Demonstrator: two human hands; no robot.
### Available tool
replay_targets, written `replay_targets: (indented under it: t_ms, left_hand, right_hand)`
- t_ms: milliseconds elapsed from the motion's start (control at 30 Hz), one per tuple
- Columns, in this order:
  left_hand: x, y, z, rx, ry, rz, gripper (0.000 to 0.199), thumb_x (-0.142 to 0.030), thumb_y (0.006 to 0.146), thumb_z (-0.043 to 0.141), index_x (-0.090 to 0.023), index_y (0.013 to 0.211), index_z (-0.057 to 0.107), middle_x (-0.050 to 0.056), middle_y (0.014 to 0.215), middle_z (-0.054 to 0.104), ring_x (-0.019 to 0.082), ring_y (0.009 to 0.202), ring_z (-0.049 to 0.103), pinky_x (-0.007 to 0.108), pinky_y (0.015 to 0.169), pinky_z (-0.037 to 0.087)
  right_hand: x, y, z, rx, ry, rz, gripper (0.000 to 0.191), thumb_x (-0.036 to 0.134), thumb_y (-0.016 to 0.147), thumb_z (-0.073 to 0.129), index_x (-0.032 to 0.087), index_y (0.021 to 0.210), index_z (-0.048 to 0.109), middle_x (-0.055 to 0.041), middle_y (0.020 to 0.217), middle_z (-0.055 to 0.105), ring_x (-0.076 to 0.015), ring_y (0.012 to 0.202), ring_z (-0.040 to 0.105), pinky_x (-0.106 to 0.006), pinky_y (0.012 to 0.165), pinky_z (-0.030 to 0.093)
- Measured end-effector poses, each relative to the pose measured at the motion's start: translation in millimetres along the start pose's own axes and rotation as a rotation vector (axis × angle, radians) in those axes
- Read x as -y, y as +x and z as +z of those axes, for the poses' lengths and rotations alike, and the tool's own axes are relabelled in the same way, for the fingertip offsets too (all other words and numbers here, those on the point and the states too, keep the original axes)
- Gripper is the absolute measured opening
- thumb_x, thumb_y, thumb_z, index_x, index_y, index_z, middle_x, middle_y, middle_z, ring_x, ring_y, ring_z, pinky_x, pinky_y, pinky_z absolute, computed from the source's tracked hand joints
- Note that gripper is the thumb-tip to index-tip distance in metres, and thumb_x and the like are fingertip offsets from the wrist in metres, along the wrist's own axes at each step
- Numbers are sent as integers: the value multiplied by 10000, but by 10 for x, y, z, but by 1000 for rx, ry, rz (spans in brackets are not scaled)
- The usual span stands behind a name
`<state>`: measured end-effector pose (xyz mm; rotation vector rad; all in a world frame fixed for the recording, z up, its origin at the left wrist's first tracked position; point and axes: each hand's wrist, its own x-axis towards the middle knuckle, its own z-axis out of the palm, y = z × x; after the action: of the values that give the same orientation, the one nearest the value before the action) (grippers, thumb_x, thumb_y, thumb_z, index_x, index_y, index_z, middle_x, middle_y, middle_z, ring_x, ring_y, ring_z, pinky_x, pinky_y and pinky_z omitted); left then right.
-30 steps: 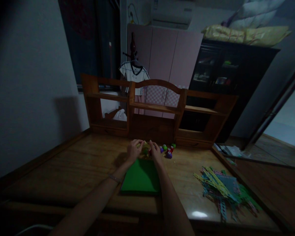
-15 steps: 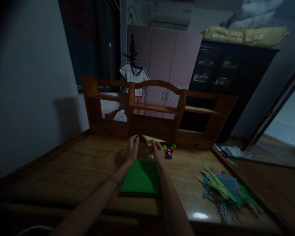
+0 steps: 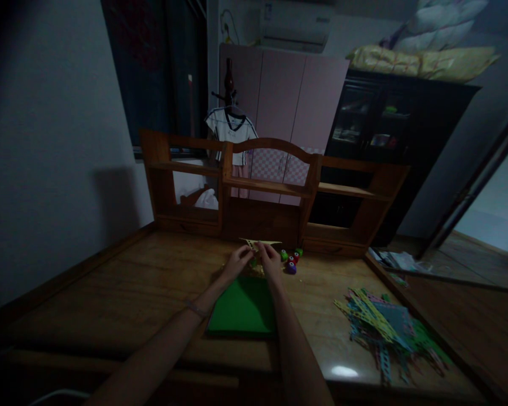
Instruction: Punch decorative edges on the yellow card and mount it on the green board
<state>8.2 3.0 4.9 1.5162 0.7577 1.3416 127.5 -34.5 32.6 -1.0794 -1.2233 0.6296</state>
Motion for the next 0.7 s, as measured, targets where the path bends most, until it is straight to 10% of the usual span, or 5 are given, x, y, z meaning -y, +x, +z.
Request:
replay_targets:
  t_ms: [500, 700]
  left_hand:
    - [50, 73, -82, -56, -123, -15, 312, -433, 731, 625, -140, 828, 670, 46, 818, 663, 172, 757, 598, 262, 685, 465]
    - [32, 68, -165, -189, 5, 25, 287, -419, 738, 612, -143, 771, 685, 46, 803, 685, 175, 753, 604, 267, 705, 454]
  right_hand:
    - [-73, -1, 48, 36, 65, 142, 517, 644, 695, 581, 175, 870, 708, 61, 466, 373, -80, 411, 312, -203, 391, 222]
    - [-11, -21, 28, -36, 151, 161, 514, 606, 729, 565, 250, 1094, 631, 34, 593, 562, -88, 420, 391, -202, 378, 267]
